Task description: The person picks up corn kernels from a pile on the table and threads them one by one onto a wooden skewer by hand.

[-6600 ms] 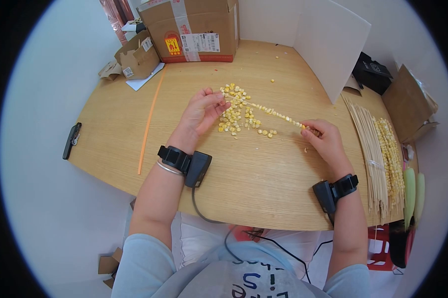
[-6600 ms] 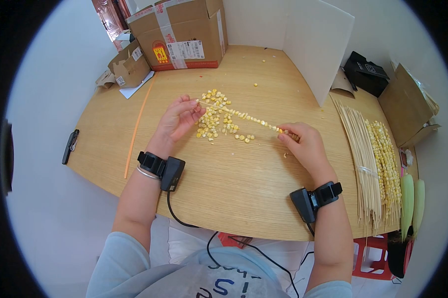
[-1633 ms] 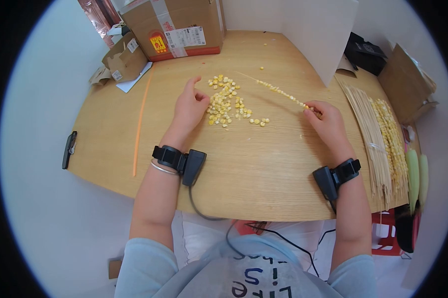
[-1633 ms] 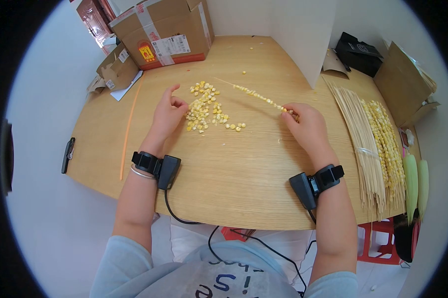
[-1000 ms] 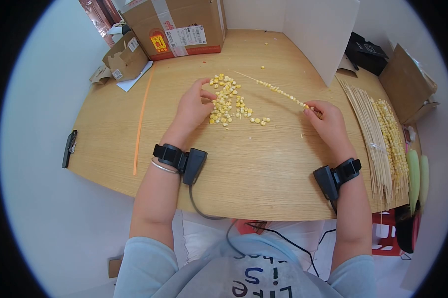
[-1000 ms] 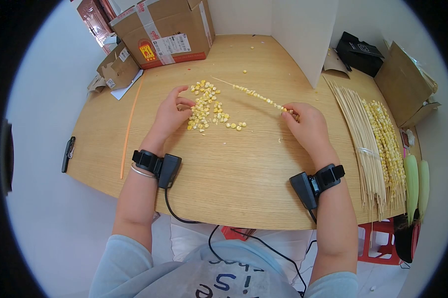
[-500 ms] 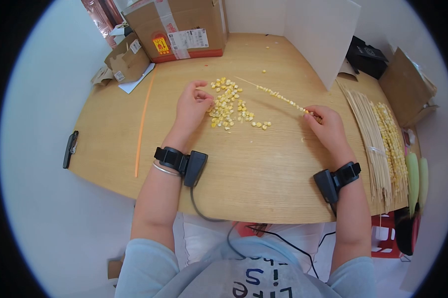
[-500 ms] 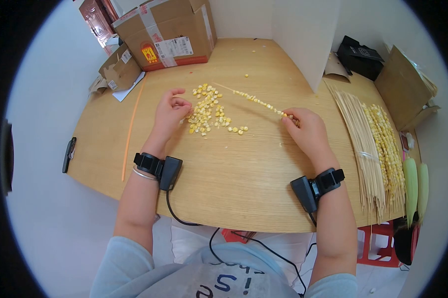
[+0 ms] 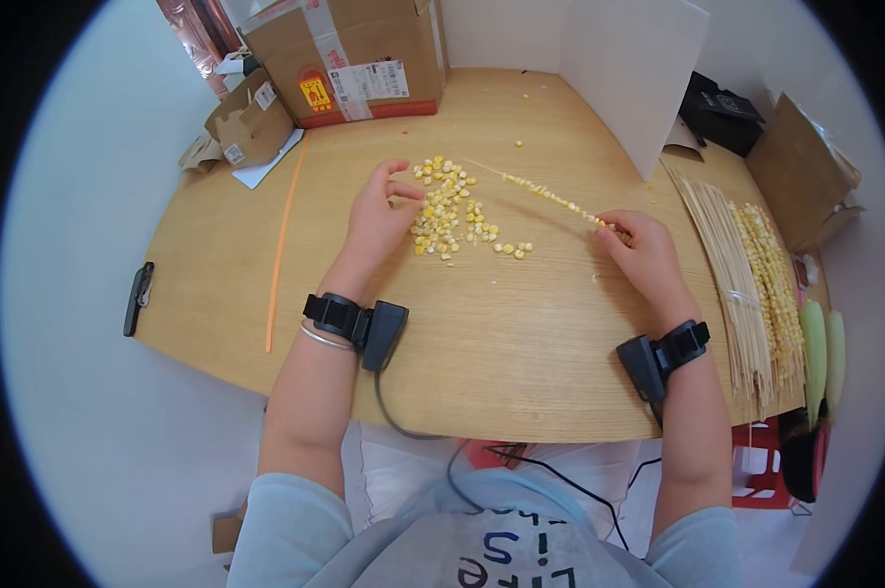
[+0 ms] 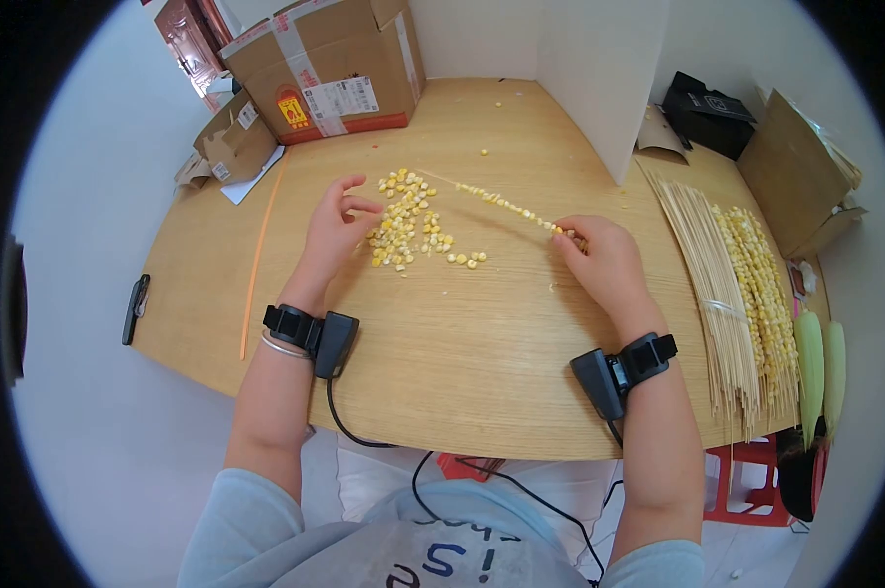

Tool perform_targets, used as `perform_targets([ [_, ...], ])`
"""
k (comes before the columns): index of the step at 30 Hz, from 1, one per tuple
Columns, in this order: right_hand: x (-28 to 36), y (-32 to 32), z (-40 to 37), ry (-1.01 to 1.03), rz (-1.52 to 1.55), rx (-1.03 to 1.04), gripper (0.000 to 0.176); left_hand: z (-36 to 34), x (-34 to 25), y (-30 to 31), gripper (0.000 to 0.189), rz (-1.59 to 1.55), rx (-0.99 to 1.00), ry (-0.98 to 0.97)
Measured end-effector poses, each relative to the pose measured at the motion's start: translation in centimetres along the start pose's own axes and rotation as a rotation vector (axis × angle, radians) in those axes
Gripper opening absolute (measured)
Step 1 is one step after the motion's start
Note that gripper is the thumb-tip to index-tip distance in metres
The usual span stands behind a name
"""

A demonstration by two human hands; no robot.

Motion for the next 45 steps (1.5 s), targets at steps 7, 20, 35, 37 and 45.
perform_targets([
  [7,0.4,0.2,0.0,0.016,-0.032,-0.004,0.021,0.2,-0.2,0.1,0.047,-0.106,0.018,0.084],
  [20,-0.2,-0.2,0.0,0.025,-0.035,0.012,0.022,0.1,1.3,-0.8,0.034,-0.541,-0.036,0.231],
  [35,-1.0,-0.2,0.0,0.009,0.012,-0.004,0.02,1.1,4.4,-0.6,0.023,-0.582,-0.204,0.295],
  [37,-0.9,-0.4,-0.1,0.019,0.006,0.015,0.02,0.8,3.9,-0.4,0.024,-0.616,-0.218,0.293],
  [45,-0.9,-0.4,-0.3,0.016,-0.018,0.004,0.021,0.3,1.6,-0.4,0.032,-0.567,-0.149,0.371],
])
Point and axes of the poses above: each hand's wrist, its own z-axis towards the middle knuckle, its own y-axis out of the back of the hand, x = y × z, the point moved 3 cm from there along z, towards the middle knuckle, and after that the axes turned 2 degrees about -y, right-handed, at the moved point
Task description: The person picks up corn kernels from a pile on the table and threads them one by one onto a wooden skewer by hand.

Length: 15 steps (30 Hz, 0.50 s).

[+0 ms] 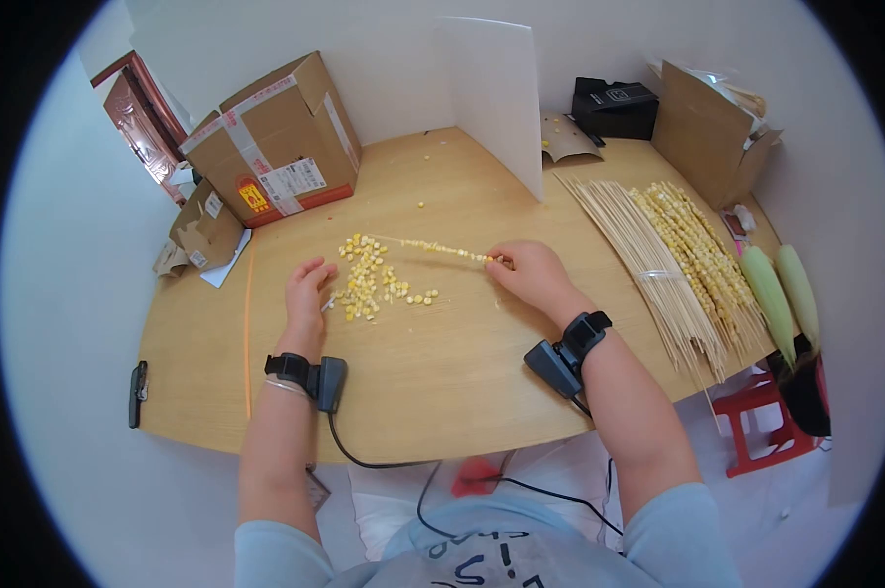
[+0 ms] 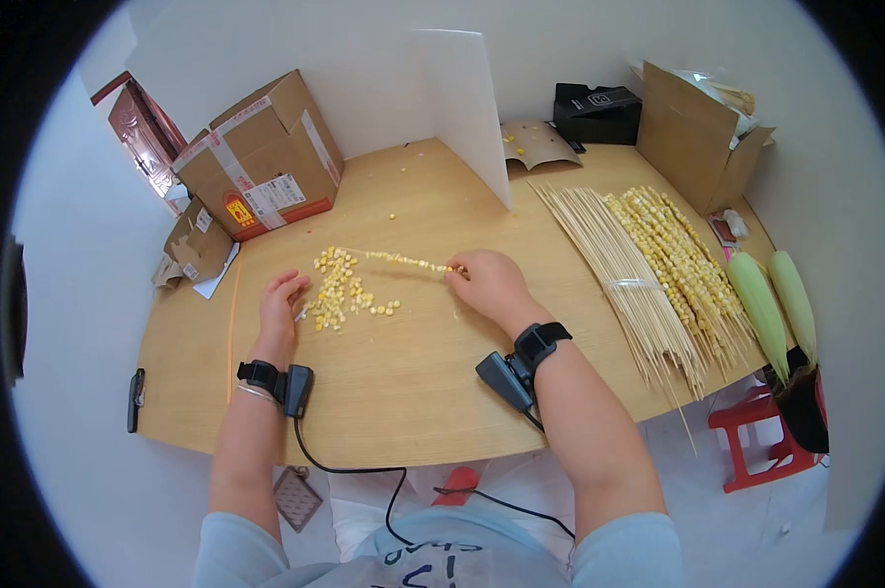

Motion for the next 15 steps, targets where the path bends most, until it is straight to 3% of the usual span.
perform_targets([
  [5,-0.2,-0.2,0.1,-0.003,0.035,0.01,0.022,0.3,-0.1,0.9,0.036,-0.141,0.028,-0.019],
  [10,-0.3,-0.5,0.2,-0.004,0.059,0.028,0.024,-2.5,-2.2,0.2,0.037,0.152,-0.033,0.006],
  [14,-0.3,-0.6,0.3,0.021,0.024,0.019,0.025,-2.6,-0.4,1.5,0.034,0.279,-0.004,0.059],
  [15,-0.3,-0.4,0.4,0.014,-0.002,0.013,0.025,-2.4,0.1,1.6,0.032,0.407,-0.013,-0.032],
])
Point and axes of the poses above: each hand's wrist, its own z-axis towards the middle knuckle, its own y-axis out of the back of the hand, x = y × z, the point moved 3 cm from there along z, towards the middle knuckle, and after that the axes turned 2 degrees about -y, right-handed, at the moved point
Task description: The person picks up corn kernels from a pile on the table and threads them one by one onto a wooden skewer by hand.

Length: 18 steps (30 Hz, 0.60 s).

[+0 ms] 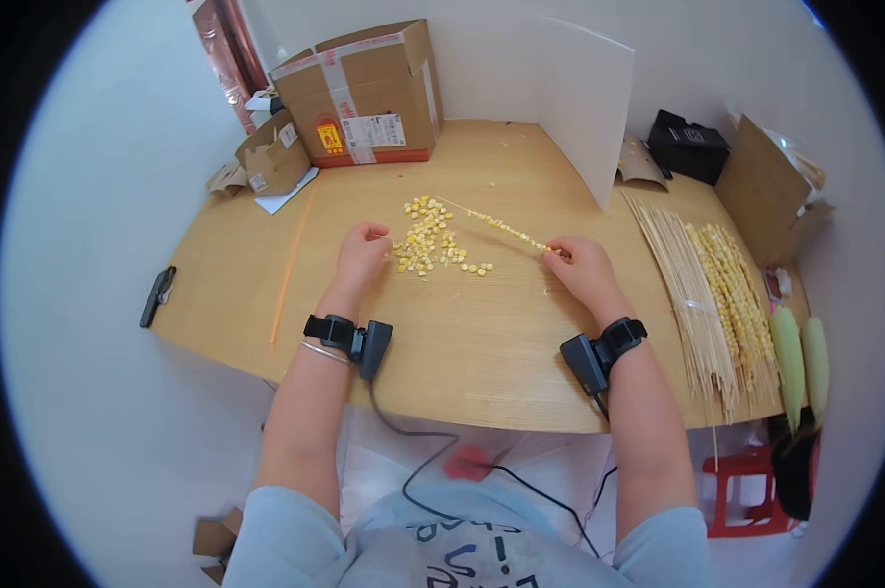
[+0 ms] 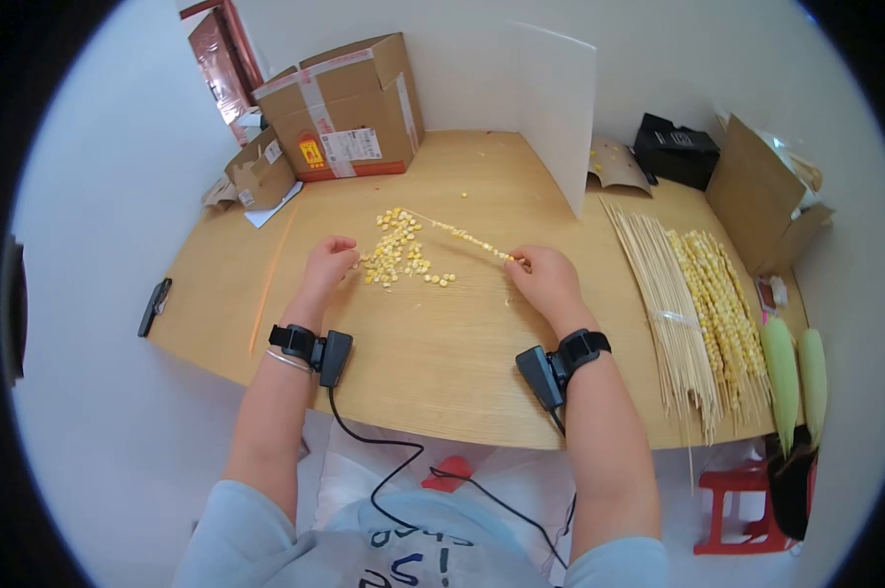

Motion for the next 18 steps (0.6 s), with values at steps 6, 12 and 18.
perform_targets([
  [6,0.2,0.2,-0.2,-0.051,-0.007,0.022,0.025,-2.1,-1.1,0.6,0.029,0.056,-0.005,-0.049],
  [12,-0.4,-0.2,0.1,-0.011,0.007,0.016,0.026,-3.1,0.2,0.1,0.027,-0.323,-0.029,0.102],
  [18,-0.7,-0.4,0.1,-0.017,0.003,0.004,0.026,-3.3,-0.7,0.6,0.023,-0.338,0.031,0.121],
])
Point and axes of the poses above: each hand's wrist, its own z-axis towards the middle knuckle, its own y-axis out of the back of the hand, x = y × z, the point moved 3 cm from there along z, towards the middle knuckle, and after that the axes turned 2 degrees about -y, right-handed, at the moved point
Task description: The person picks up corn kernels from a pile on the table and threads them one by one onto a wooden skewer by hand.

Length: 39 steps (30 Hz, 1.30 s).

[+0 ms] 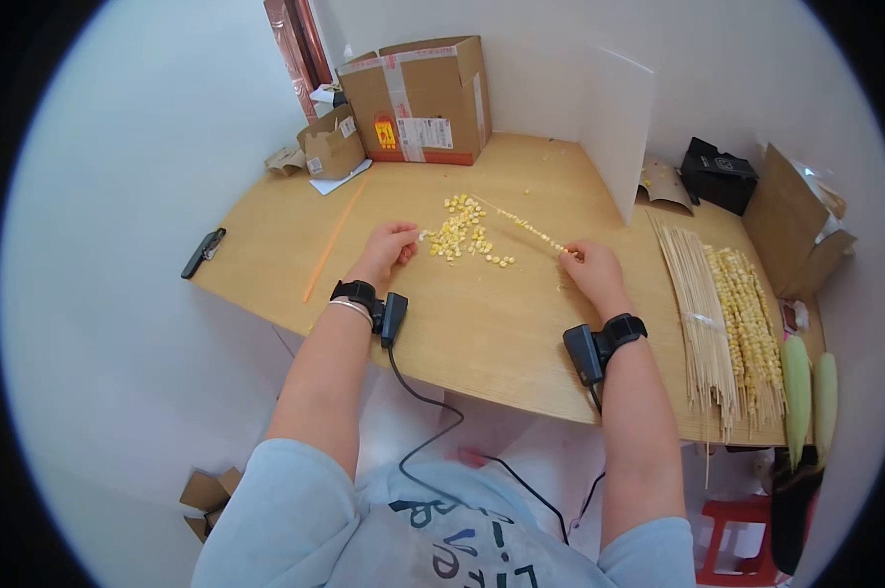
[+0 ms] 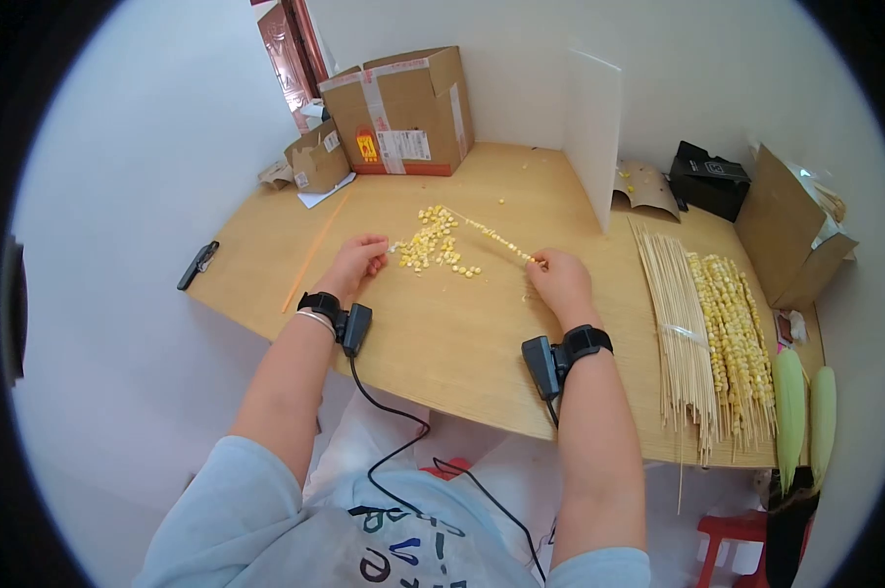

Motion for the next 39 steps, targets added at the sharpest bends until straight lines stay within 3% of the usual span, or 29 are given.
perform_targets([
  [8,-0.2,-0.4,0.1,0.007,-0.03,0.028,0.027,2.0,1.3,0.4,0.016,0.131,-0.021,0.05],
  [17,0.2,-0.1,0.1,0.045,-0.044,0.023,0.028,1.8,0.7,0.3,0.009,0.236,-0.063,-0.042],
  [22,0.5,0.0,0.0,0.026,-0.06,0.066,0.028,2.1,-0.8,-0.4,0.012,0.573,0.025,0.039],
  [31,0.4,0.0,-0.1,-0.001,-0.003,0.082,0.028,5.1,-0.2,-0.1,0.015,0.872,0.228,0.031],
  [35,1.0,0.0,0.0,0.019,0.002,0.091,0.026,4.1,-1.2,0.0,0.011,0.643,0.275,0.123],
  [37,1.2,0.0,-0.2,0.029,-0.009,0.099,0.025,4.3,-1.0,0.1,0.012,0.248,0.249,0.109],
  [39,1.2,0.1,-0.2,0.025,0.045,0.09,0.023,4.6,-0.4,0.0,0.014,0.077,0.276,0.136],
])
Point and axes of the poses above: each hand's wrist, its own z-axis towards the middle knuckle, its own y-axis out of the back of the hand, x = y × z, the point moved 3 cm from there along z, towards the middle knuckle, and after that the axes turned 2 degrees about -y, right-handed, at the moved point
